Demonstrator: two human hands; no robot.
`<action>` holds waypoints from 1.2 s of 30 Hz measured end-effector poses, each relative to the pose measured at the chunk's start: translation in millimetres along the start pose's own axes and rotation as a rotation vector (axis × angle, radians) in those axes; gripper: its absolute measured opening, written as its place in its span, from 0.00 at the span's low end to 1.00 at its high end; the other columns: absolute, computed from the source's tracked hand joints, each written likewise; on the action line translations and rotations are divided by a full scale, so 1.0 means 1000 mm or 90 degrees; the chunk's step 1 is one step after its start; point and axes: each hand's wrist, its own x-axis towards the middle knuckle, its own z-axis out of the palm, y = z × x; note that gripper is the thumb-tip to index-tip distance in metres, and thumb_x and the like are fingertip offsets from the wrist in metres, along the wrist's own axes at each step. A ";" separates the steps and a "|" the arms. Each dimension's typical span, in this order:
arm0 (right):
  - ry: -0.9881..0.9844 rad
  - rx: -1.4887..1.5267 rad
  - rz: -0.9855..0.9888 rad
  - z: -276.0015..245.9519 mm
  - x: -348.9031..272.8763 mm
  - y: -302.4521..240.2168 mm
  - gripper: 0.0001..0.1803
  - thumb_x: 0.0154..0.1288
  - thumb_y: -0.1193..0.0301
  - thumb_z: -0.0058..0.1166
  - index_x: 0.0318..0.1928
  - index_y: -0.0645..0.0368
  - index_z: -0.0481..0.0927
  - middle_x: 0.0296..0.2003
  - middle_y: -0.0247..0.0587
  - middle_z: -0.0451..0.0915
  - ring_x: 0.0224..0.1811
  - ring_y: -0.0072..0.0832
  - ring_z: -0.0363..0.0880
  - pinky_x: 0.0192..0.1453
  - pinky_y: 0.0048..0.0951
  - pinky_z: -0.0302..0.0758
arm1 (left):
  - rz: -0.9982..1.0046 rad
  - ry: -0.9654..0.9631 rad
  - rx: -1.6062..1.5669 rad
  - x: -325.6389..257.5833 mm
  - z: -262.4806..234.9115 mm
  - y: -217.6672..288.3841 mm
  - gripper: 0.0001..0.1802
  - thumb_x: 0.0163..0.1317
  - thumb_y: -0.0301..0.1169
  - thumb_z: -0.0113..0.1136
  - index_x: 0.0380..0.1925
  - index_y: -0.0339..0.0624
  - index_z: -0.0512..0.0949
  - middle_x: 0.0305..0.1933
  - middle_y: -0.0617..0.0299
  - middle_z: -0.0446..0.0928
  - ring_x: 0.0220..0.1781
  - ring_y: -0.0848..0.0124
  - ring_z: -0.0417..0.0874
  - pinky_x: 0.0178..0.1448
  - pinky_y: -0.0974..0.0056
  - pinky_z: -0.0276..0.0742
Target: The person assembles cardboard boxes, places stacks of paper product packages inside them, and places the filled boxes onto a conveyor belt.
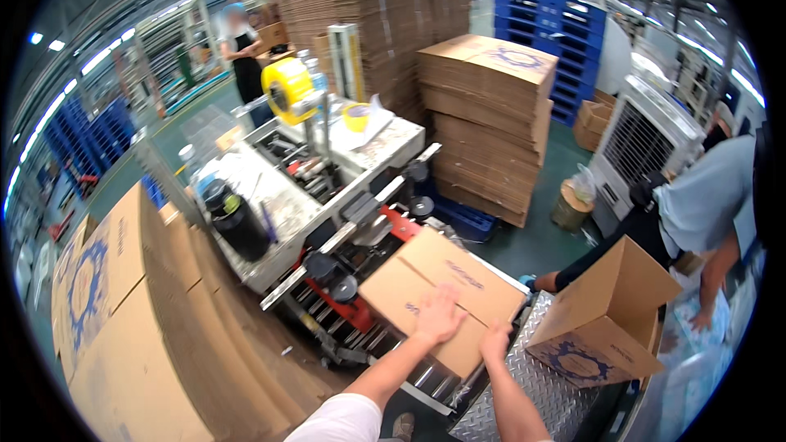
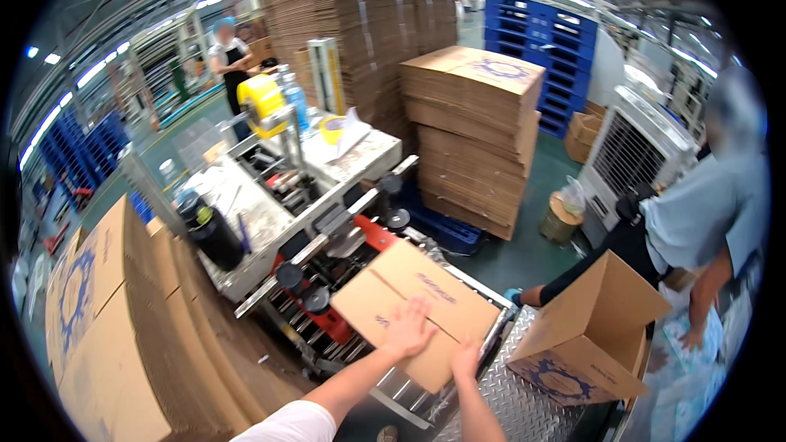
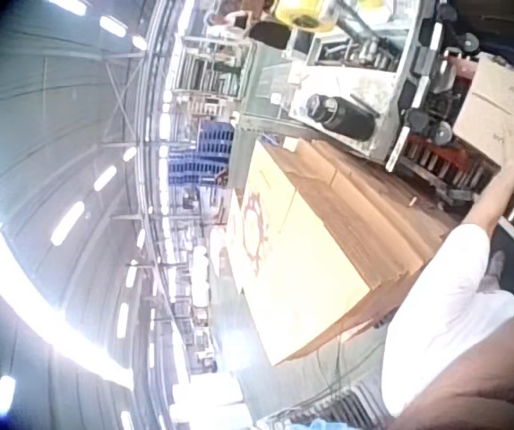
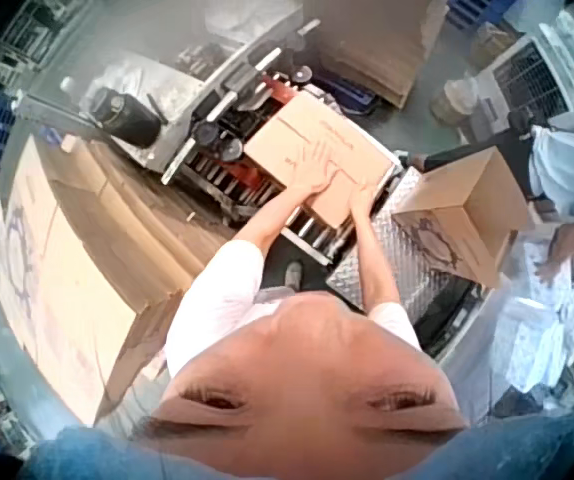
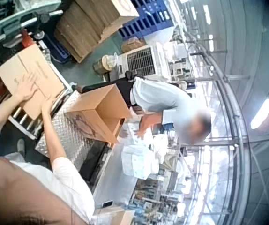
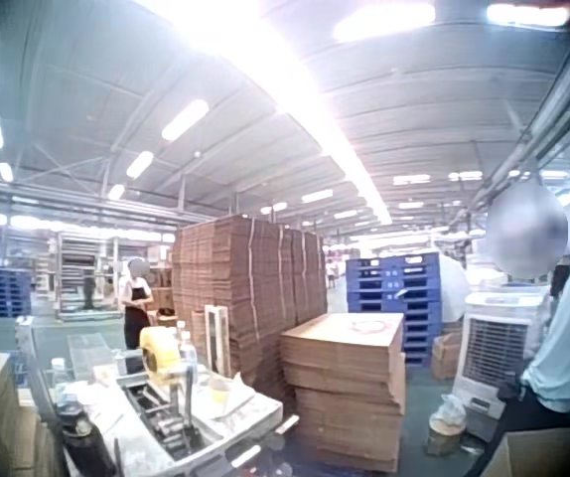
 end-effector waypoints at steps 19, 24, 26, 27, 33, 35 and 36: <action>-0.281 -0.134 0.430 -0.358 -0.434 0.138 0.19 0.62 0.58 0.46 0.45 0.58 0.75 0.43 0.49 0.76 0.48 0.41 0.74 0.51 0.35 0.70 | -0.100 0.080 0.050 0.026 -0.016 -0.061 0.32 0.62 0.42 0.42 0.64 0.44 0.51 0.70 0.51 0.46 0.71 0.57 0.44 0.68 0.42 0.39; -0.243 -0.122 0.558 -0.436 -0.533 0.133 0.17 0.60 0.61 0.47 0.44 0.57 0.76 0.41 0.48 0.77 0.46 0.42 0.74 0.49 0.36 0.70 | 0.122 -0.175 -0.361 -0.143 0.012 0.115 0.09 0.56 0.29 0.47 0.27 0.36 0.75 0.29 0.51 0.75 0.38 0.54 0.77 0.44 0.57 0.72; -0.244 -0.094 0.559 -0.447 -0.561 0.134 0.16 0.59 0.62 0.48 0.44 0.57 0.76 0.40 0.47 0.77 0.45 0.42 0.75 0.49 0.36 0.71 | 0.199 -0.449 -0.403 -0.241 0.016 0.156 0.12 0.59 0.37 0.53 0.36 0.41 0.78 0.32 0.52 0.79 0.39 0.62 0.80 0.44 0.65 0.73; -0.242 -0.077 0.558 -0.449 -0.575 0.133 0.16 0.59 0.62 0.48 0.43 0.57 0.76 0.40 0.47 0.77 0.45 0.42 0.75 0.48 0.37 0.71 | 0.129 -0.610 -0.421 -0.283 -0.021 0.196 0.23 0.56 0.36 0.59 0.51 0.38 0.72 0.49 0.48 0.74 0.52 0.62 0.74 0.58 0.62 0.65; -0.144 -0.035 0.406 -0.462 -0.598 0.120 0.14 0.57 0.65 0.50 0.42 0.56 0.76 0.37 0.46 0.78 0.43 0.42 0.75 0.46 0.38 0.72 | 0.290 -0.625 -0.463 -0.391 -0.020 0.242 0.15 0.59 0.35 0.55 0.41 0.38 0.77 0.37 0.53 0.79 0.42 0.64 0.78 0.48 0.63 0.71; -0.006 -0.032 0.303 -0.473 -0.568 0.116 0.13 0.56 0.66 0.50 0.42 0.55 0.77 0.36 0.46 0.78 0.42 0.42 0.75 0.45 0.38 0.72 | 0.337 -0.638 -0.437 -0.401 -0.019 0.247 0.14 0.59 0.35 0.54 0.41 0.39 0.77 0.37 0.54 0.79 0.42 0.65 0.79 0.47 0.64 0.72; 0.029 0.010 0.264 -0.483 -0.547 0.110 0.12 0.54 0.67 0.52 0.39 0.55 0.77 0.35 0.43 0.77 0.40 0.41 0.75 0.43 0.38 0.72 | 0.365 -0.644 -0.429 -0.405 -0.021 0.248 0.13 0.60 0.35 0.54 0.41 0.40 0.78 0.37 0.55 0.79 0.41 0.65 0.79 0.47 0.64 0.72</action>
